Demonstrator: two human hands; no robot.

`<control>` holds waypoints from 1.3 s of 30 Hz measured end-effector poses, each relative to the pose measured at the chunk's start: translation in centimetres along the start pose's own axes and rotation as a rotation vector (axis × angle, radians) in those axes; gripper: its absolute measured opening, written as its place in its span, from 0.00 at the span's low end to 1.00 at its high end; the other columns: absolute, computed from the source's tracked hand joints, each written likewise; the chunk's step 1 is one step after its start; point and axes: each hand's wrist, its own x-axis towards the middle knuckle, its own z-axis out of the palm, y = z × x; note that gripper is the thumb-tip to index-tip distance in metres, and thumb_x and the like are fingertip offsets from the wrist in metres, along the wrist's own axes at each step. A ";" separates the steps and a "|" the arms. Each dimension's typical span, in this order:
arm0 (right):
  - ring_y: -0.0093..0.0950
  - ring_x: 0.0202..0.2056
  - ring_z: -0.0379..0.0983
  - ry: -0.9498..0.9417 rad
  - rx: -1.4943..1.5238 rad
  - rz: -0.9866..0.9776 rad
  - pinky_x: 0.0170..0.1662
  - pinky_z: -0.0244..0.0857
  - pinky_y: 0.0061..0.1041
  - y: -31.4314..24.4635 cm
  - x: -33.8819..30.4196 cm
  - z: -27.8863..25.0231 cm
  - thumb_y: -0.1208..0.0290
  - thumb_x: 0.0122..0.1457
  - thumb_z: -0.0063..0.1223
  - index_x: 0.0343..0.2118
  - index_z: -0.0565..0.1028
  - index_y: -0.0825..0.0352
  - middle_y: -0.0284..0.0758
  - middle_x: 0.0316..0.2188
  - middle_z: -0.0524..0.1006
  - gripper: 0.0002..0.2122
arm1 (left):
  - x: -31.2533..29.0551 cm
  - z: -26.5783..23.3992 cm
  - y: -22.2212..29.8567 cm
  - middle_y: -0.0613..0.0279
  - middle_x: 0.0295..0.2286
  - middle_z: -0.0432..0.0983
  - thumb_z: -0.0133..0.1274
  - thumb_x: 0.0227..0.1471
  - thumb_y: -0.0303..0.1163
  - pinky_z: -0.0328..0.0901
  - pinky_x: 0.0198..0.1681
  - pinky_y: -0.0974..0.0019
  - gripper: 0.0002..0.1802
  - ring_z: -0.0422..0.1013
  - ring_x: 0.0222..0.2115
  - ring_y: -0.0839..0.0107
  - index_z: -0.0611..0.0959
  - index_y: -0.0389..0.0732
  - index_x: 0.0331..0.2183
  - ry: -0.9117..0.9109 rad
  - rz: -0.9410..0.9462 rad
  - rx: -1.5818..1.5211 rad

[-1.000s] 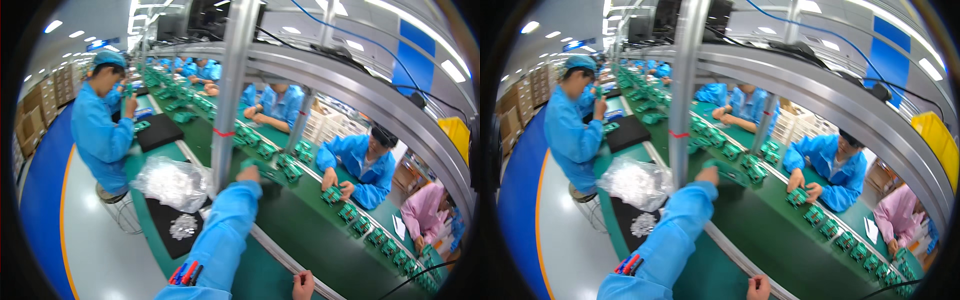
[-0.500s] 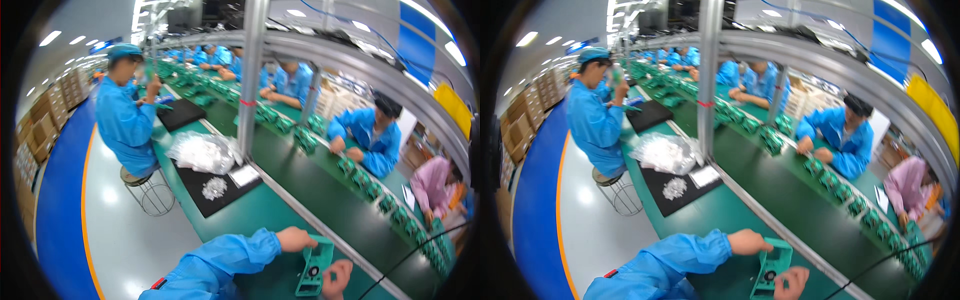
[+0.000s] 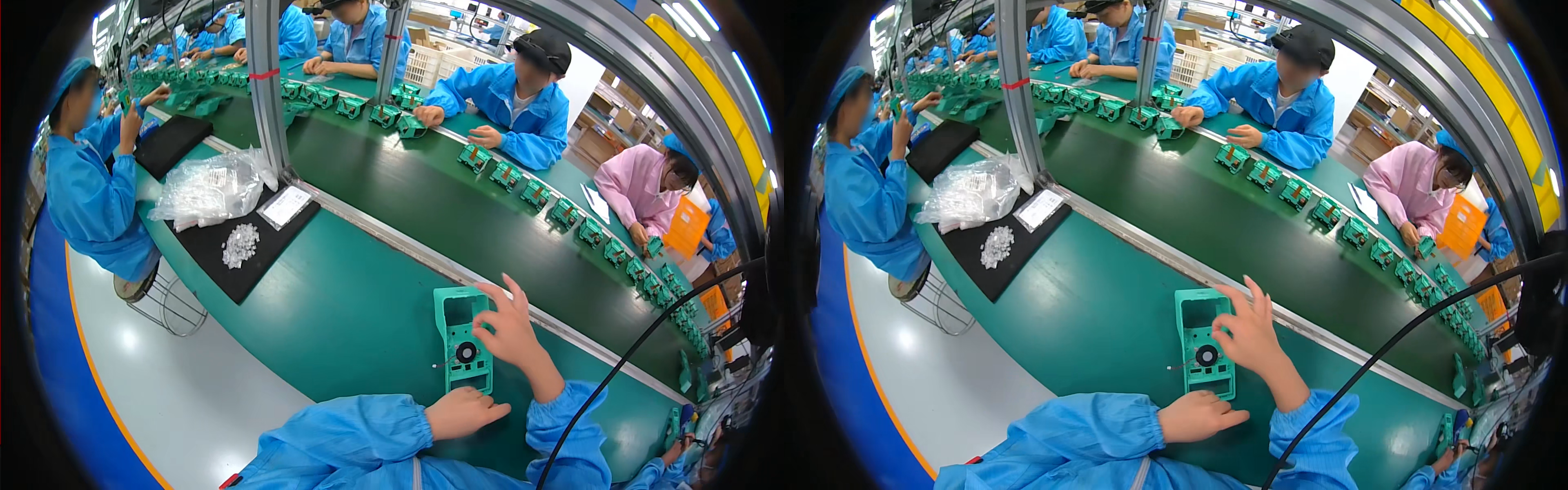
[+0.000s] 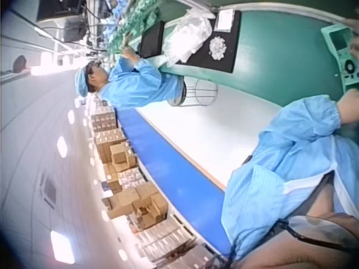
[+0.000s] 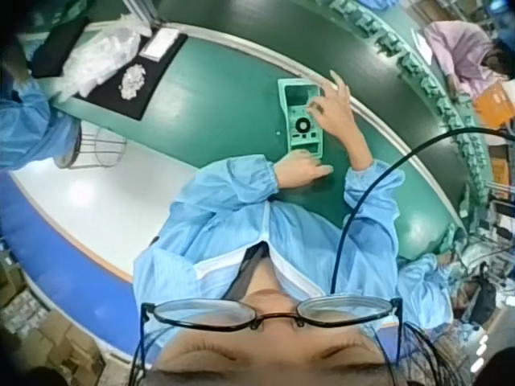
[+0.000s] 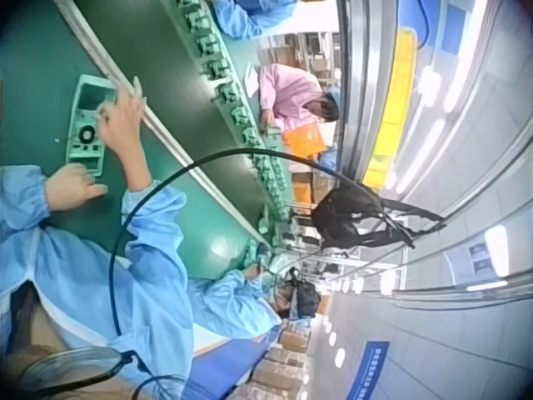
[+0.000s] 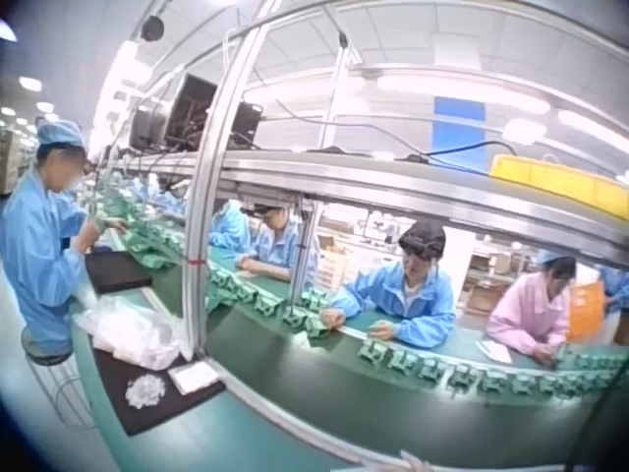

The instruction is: The person assembles small electronic components into a green plastic housing by hand, inserting an electronic circuit board and white plastic pins into the housing.

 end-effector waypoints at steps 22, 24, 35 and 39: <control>0.37 0.45 0.56 -0.225 -0.100 0.025 0.42 0.54 0.37 0.6 2.5 2.2 0.76 0.32 0.51 0.12 0.70 0.62 0.29 0.45 0.61 0.03 | -0.1 1.8 -1.0 0.66 0.14 0.67 0.41 0.38 0.25 0.56 0.29 0.71 0.16 0.62 0.16 0.69 0.72 0.45 0.35 -0.074 -0.118 -0.083; 0.34 0.42 0.58 -0.295 -0.144 0.103 0.40 0.55 0.34 0.0 3.1 1.8 0.76 0.33 0.52 0.16 0.70 0.61 0.29 0.43 0.63 0.04 | -0.1 1.5 -1.2 0.62 0.14 0.67 0.41 0.39 0.25 0.55 0.28 0.68 0.13 0.64 0.16 0.66 0.71 0.41 0.33 -0.027 -0.108 -0.144; 0.34 0.45 0.57 -0.010 -0.608 -0.353 0.44 0.54 0.34 5.0 -3.2 -1.6 0.71 0.42 0.45 0.26 0.71 0.57 0.23 0.46 0.62 0.07 | 0.8 0.3 -1.9 0.57 0.19 0.69 0.43 0.42 0.22 0.61 0.25 0.65 0.12 0.65 0.21 0.64 0.73 0.44 0.33 0.274 -0.213 -0.545; 0.33 0.35 0.60 0.027 -0.488 -0.075 0.37 0.56 0.31 5.0 -11.0 -2.1 0.74 0.37 0.48 0.25 0.70 0.58 0.27 0.30 0.68 0.09 | -4.0 -4.5 -2.3 0.72 0.12 0.55 0.37 0.51 0.26 0.48 0.16 0.77 0.07 0.48 0.11 0.83 0.72 0.42 0.28 0.704 -0.674 -1.698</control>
